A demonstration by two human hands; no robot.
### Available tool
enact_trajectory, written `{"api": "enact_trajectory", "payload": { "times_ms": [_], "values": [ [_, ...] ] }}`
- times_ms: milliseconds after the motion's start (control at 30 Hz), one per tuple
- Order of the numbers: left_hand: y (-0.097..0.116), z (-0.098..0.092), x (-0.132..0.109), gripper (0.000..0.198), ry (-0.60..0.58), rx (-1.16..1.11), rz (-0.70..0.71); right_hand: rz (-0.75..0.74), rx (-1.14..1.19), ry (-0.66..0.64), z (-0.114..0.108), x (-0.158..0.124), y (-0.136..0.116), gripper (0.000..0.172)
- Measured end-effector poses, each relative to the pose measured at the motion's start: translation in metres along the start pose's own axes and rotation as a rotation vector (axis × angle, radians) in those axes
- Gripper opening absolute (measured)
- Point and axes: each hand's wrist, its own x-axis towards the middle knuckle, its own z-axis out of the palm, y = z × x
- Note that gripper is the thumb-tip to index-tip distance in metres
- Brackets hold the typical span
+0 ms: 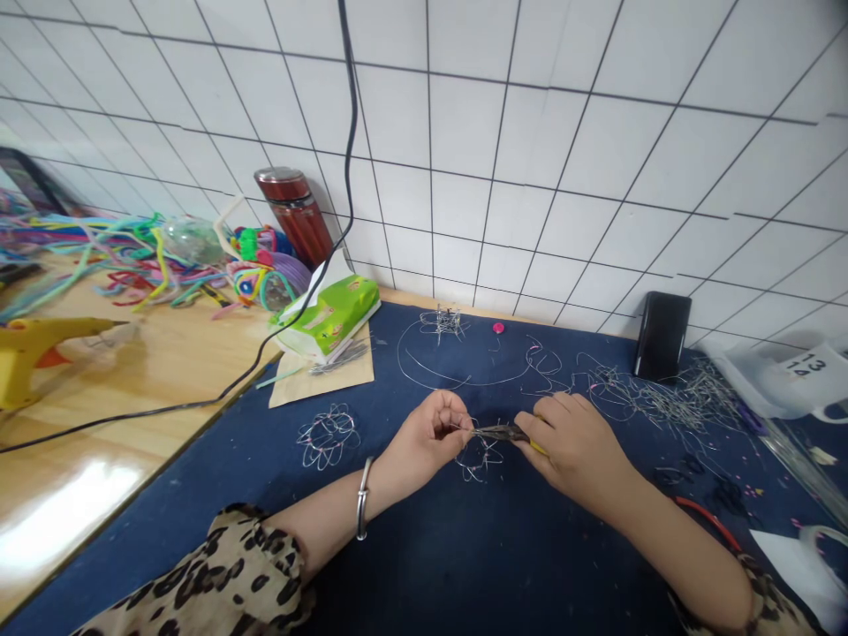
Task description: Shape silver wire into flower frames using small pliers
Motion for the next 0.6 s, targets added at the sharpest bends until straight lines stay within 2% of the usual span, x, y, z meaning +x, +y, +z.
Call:
{"api": "enact_trajectory", "payload": {
  "times_ms": [300,600],
  "values": [
    [0.001,0.0,0.001,0.014,0.006,0.013,-0.018,0.025,0.049,-0.032,0.0,0.001,0.001,0.019],
    [-0.003,-0.001,0.002,0.01,0.04,0.053,-0.002,0.098,0.16,-0.024,0.001,0.001,0.019,0.019]
  ]
}}
